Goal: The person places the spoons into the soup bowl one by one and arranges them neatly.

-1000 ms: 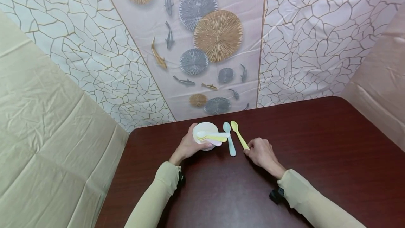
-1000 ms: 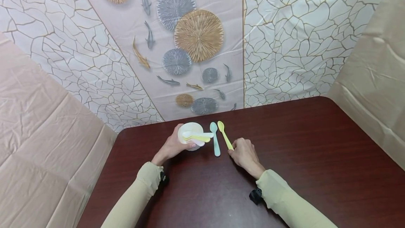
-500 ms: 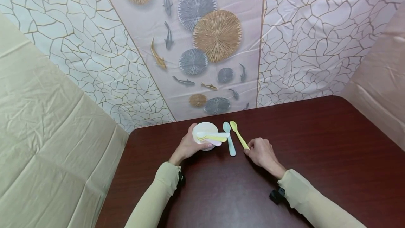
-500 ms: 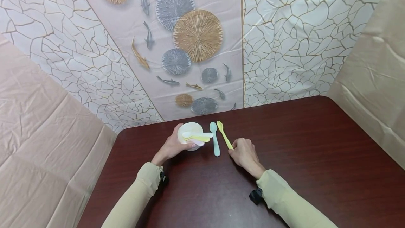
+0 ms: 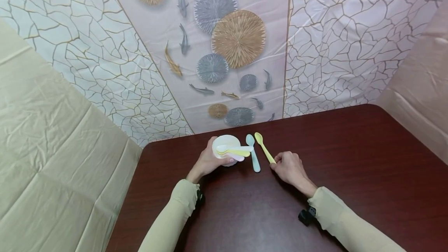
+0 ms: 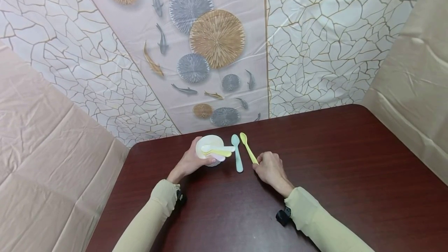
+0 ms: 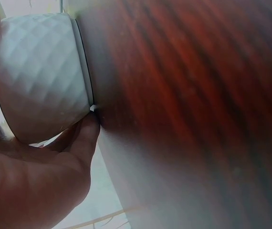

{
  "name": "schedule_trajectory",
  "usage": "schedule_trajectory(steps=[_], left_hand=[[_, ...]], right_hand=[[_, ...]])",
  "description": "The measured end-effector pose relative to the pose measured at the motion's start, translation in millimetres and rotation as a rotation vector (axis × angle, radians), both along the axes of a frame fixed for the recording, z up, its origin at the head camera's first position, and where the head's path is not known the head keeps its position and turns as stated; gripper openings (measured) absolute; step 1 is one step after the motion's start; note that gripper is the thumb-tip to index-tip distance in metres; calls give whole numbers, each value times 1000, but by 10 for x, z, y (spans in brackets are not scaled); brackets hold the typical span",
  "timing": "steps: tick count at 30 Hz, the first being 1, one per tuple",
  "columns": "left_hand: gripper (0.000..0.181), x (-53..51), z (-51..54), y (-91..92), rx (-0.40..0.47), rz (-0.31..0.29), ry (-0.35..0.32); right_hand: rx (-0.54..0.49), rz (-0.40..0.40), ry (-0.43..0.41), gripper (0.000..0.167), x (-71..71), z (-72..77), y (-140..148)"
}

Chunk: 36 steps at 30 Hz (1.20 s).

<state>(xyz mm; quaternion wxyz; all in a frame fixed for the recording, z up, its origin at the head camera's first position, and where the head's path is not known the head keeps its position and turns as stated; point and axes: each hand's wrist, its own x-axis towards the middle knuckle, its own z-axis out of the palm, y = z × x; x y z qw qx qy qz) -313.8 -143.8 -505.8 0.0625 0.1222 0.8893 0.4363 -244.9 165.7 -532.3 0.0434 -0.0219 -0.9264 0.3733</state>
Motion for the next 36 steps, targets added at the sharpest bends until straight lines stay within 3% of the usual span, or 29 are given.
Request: schedule_trajectory(steps=[5,7,12,14,36], left_hand=[[110,25,2,-16,-5,0,-9],[110,26,-4,-16,-9,-2,-11],[111,24,-14,-5,-6,1,-12],[112,19,-18,-2,-3,0,-9],[110,-9,-3,11,24,5,-22]], right_hand=[[-4,12,7,10,-115,-297,64],[-25,12,12,10,-63,-213,55],[-59,-15,-13,10,128,153,-23],[-54,-26,-25,11,161,200,-35],[-86,-31,-39,14,245,238,13]])
